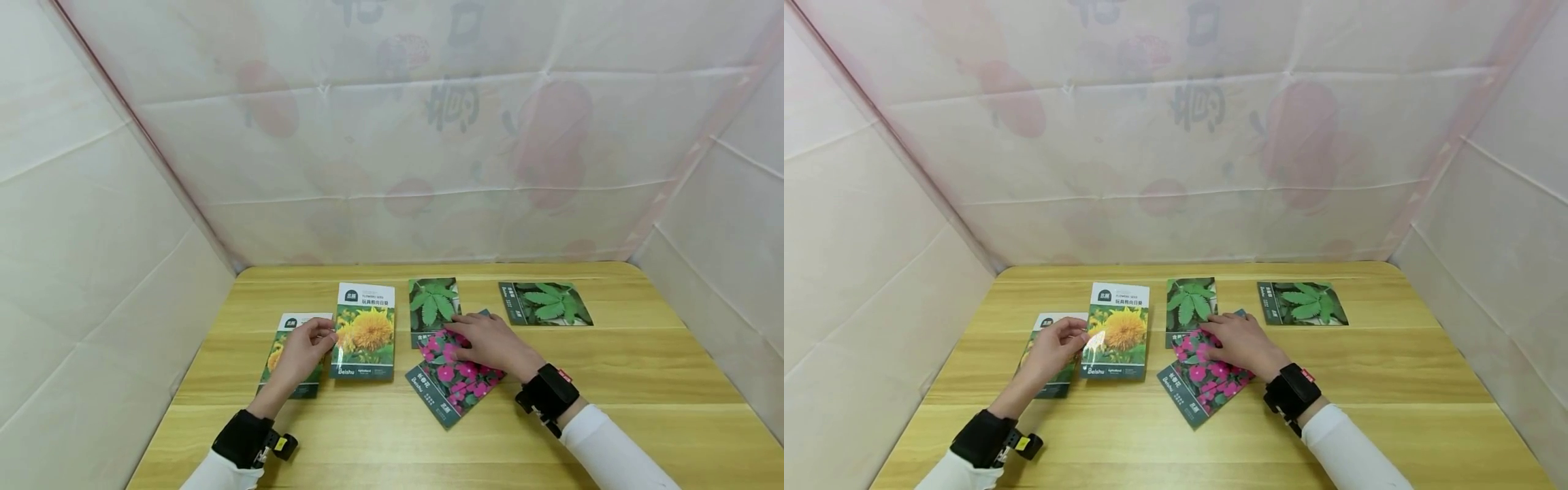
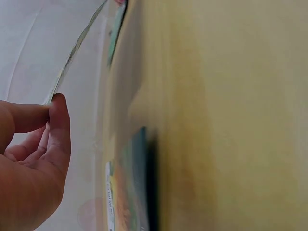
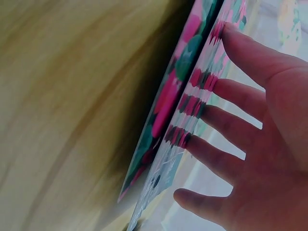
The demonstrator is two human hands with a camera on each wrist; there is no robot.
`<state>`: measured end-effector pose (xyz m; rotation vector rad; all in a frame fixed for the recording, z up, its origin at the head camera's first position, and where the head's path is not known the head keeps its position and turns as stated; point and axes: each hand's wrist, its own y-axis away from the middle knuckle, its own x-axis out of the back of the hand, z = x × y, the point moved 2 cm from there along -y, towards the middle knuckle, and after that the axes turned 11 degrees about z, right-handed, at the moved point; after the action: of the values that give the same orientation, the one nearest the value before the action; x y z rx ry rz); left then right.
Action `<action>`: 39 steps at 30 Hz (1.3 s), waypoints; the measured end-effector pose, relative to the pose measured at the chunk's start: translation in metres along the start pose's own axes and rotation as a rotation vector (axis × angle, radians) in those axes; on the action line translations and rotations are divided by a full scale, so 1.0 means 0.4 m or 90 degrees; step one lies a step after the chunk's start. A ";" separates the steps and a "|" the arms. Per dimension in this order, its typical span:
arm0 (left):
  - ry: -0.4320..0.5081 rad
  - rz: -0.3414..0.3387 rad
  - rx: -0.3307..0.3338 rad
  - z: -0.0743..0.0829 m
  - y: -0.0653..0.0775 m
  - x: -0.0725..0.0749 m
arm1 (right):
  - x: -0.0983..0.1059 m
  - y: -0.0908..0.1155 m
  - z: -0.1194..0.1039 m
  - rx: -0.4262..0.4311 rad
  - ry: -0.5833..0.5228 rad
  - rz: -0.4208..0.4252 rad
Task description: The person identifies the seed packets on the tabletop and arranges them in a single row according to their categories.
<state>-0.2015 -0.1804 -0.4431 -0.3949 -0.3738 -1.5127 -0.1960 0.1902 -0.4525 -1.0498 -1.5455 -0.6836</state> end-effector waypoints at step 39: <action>-0.253 -0.116 -0.305 0.031 0.042 -0.059 | -0.003 0.000 -0.004 0.001 -0.017 -0.002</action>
<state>-0.1852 -0.1532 -0.4436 -1.0736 -0.3615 -1.6986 -0.1953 0.1886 -0.4533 -1.0593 -1.5714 -0.6719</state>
